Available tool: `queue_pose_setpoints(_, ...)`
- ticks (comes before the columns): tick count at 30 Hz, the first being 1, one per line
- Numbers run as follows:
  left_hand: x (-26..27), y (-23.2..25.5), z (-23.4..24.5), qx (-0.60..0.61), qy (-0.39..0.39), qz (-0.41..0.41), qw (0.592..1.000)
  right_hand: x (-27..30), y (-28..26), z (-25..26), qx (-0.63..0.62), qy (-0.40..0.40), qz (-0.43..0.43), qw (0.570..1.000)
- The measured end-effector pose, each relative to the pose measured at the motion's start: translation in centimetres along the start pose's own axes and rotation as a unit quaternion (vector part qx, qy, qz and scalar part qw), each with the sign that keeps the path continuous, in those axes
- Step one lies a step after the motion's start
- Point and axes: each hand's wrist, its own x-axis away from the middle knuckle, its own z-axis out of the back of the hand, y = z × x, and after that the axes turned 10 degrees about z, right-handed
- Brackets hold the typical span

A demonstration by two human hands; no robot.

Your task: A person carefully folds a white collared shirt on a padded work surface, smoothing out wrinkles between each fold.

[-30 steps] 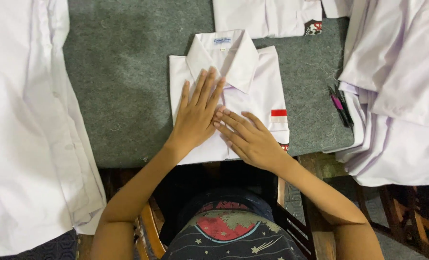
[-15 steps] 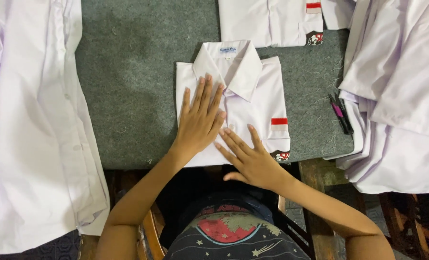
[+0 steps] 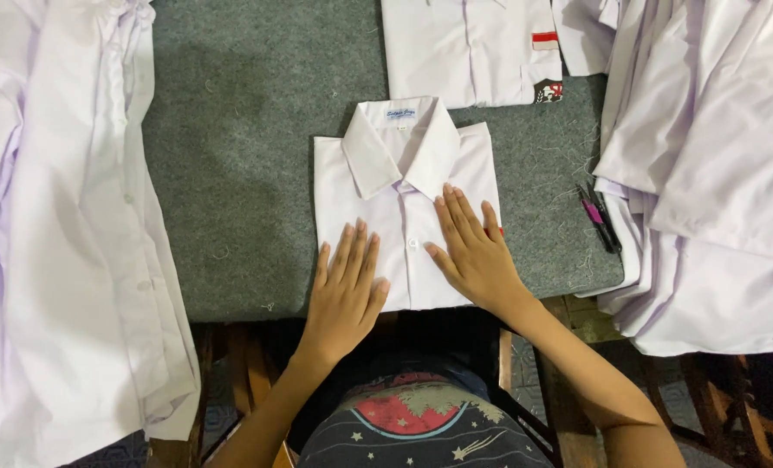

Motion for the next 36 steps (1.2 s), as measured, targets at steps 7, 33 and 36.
queue_pose_setpoints(7,-1.4,2.1,6.5,0.133,-0.22,0.032,0.966,-2.8,0.6,2.0,-0.051,0.087,-0.033,0.994)
queue_pose_setpoints(33,-3.5,2.5,8.7,0.532,-0.415,-0.069,0.735,-12.6,3.9,2.6,-0.46,0.197,0.067,0.863)
queue_pose_setpoints(36,-4.0,-2.2,5.6,0.544,-0.167,0.146,0.809,-9.6,6.6,3.8,-0.314,0.289,-0.076,0.901)
